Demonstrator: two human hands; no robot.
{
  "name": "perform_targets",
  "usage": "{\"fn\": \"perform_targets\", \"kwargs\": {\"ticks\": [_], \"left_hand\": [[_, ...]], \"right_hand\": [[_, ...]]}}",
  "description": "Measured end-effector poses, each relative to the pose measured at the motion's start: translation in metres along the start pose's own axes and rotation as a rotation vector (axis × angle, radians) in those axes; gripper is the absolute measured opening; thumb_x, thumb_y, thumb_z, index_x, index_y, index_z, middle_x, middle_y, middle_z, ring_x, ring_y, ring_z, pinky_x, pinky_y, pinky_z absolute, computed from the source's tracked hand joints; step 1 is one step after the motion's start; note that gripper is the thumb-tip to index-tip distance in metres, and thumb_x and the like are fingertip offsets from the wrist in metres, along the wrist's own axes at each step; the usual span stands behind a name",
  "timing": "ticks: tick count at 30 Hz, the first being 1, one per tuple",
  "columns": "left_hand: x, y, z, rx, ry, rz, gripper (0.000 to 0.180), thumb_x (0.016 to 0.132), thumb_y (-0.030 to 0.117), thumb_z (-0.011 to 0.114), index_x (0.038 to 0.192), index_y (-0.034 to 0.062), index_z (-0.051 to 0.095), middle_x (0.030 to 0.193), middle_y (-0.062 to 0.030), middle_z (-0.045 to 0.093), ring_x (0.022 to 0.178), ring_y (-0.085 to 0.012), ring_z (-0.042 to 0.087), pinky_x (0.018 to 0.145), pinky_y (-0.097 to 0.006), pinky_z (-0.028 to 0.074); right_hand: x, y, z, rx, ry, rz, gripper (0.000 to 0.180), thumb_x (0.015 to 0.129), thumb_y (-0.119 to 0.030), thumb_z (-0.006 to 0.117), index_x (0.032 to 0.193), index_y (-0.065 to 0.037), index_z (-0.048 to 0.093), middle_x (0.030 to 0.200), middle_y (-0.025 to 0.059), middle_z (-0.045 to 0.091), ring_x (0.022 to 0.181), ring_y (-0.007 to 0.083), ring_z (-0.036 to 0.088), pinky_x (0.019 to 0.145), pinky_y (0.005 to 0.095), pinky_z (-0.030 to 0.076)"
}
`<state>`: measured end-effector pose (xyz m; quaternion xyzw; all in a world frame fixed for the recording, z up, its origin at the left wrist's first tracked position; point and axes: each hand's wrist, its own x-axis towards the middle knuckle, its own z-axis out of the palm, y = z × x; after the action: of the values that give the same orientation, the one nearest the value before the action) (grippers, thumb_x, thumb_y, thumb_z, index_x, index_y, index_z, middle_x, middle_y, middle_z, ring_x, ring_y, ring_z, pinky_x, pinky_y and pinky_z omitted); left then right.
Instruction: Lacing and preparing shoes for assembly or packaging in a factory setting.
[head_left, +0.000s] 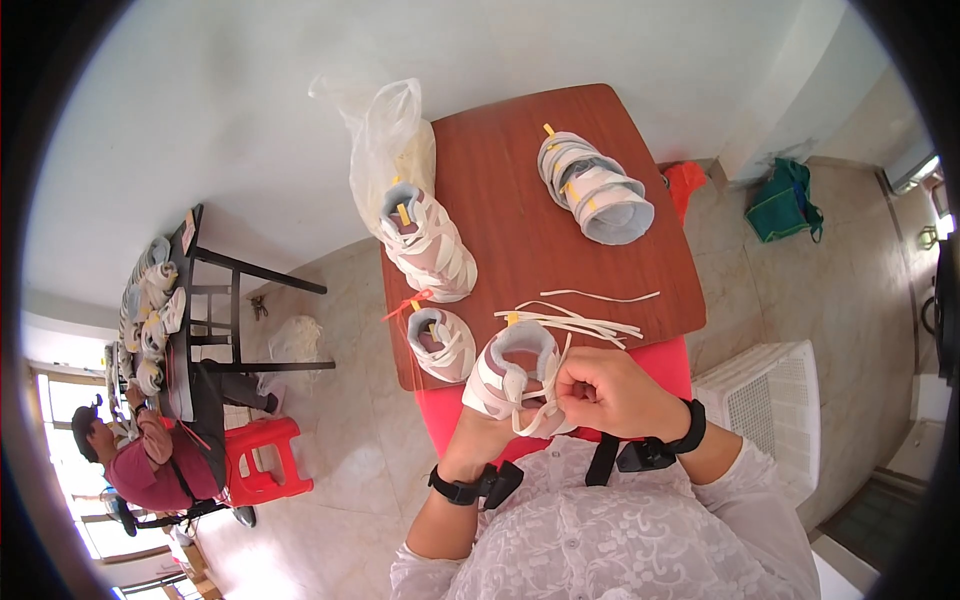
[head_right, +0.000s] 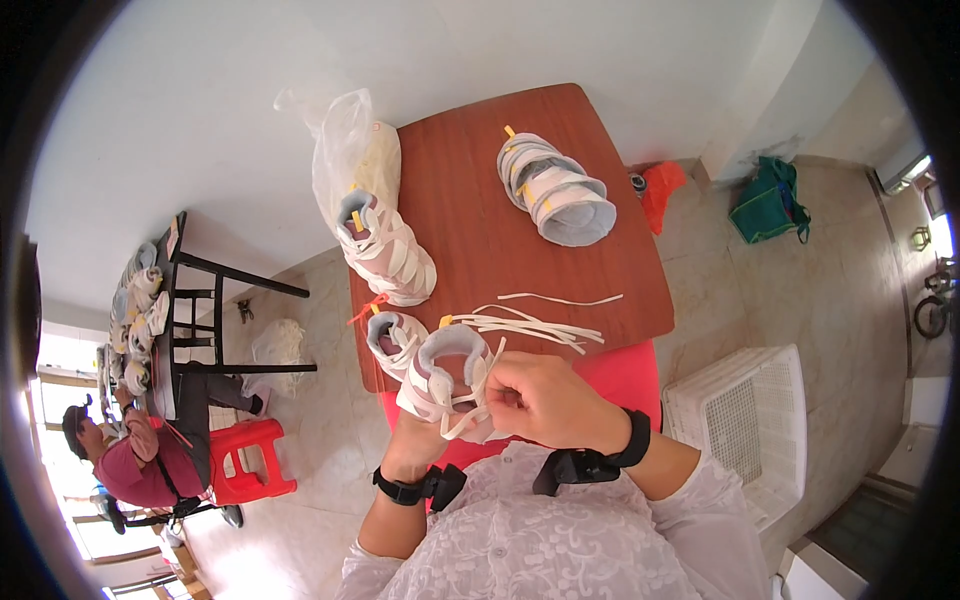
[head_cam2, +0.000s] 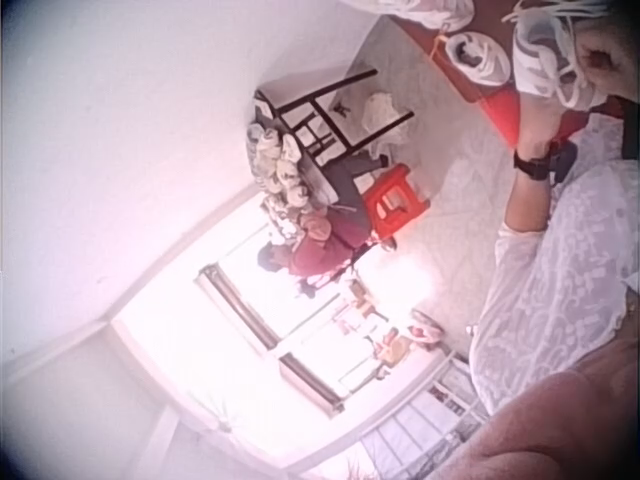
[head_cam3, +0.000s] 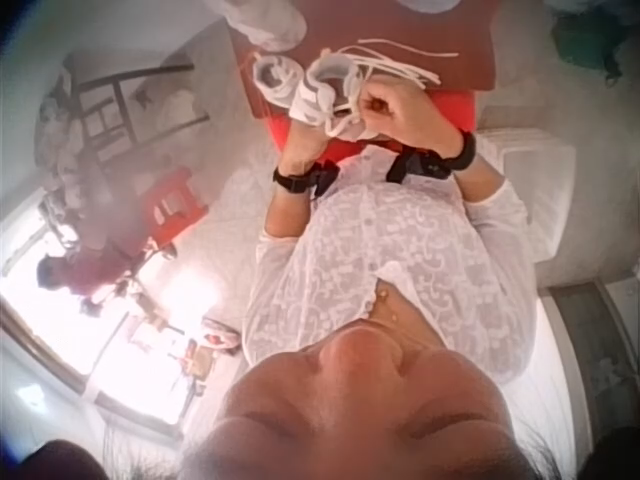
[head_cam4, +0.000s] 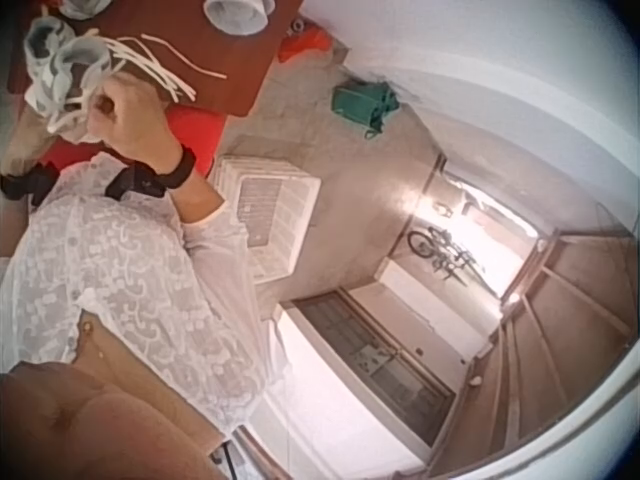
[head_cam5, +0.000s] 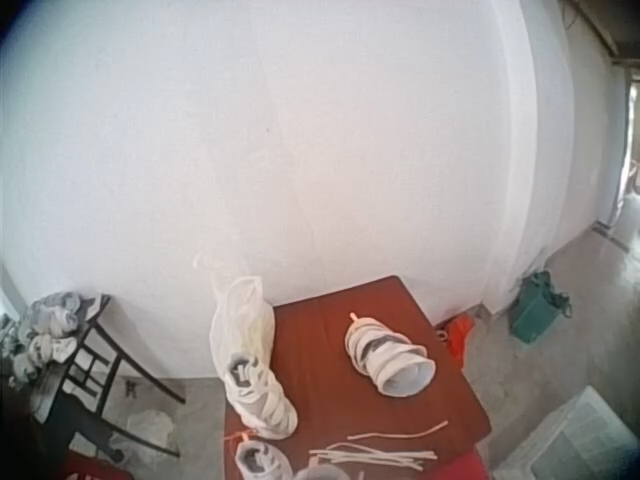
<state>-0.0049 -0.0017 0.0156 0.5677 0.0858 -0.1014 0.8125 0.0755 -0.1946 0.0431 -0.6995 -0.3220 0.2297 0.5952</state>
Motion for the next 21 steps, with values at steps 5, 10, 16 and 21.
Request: {"fn": "perform_targets", "kwargs": {"ticks": [5, 10, 16, 21], "left_hand": [[0.000, -0.008, 0.003, 0.099, 0.047, 0.095, 0.055, 0.074, 0.007, 0.080, 0.120, 0.0034, 0.049, 0.104, -0.0044, 0.063, 0.091, -0.0132, 0.062, 0.079, -0.029, 0.053], [-0.004, -0.007, 0.010, 0.193, 0.117, 0.042, 0.048, 0.076, 0.005, 0.077, 0.117, 0.0036, 0.051, 0.103, -0.0034, 0.062, 0.089, -0.0118, 0.060, 0.078, -0.028, 0.052], [-0.004, -0.013, 0.015, 0.065, 0.262, 0.076, 0.047, 0.079, -0.001, 0.071, 0.121, 0.0038, 0.049, 0.109, -0.0045, 0.061, 0.097, -0.0137, 0.060, 0.083, -0.029, 0.051], [-0.003, -0.006, 0.013, -0.053, 0.403, 0.140, 0.053, 0.078, -0.008, 0.064, 0.126, 0.0033, 0.044, 0.112, -0.0081, 0.059, 0.101, -0.0184, 0.061, 0.086, -0.034, 0.052]], "right_hand": [[-0.002, -0.004, 0.002, -0.075, 0.053, -0.020, 0.010, 0.075, -0.004, 0.064, 0.081, -0.001, 0.056, 0.076, 0.0107, 0.059, 0.066, 0.0226, 0.060, 0.059, 0.0323, 0.048], [-0.002, -0.003, 0.003, -0.220, 0.016, -0.044, 0.010, 0.076, -0.001, 0.066, 0.080, 0.000, 0.057, 0.076, 0.0081, 0.057, 0.067, 0.0180, 0.058, 0.059, 0.0293, 0.049], [-0.004, -0.003, 0.013, -0.105, 0.142, -0.009, 0.010, 0.080, -0.003, 0.065, 0.086, 0.000, 0.058, 0.085, 0.0097, 0.055, 0.071, 0.0199, 0.059, 0.061, 0.0300, 0.049], [-0.015, 0.004, 0.008, -0.363, 0.297, -0.148, 0.018, 0.082, -0.002, 0.064, 0.100, -0.001, 0.060, 0.097, 0.0120, 0.050, 0.076, 0.0238, 0.056, 0.062, 0.0331, 0.048]]}}
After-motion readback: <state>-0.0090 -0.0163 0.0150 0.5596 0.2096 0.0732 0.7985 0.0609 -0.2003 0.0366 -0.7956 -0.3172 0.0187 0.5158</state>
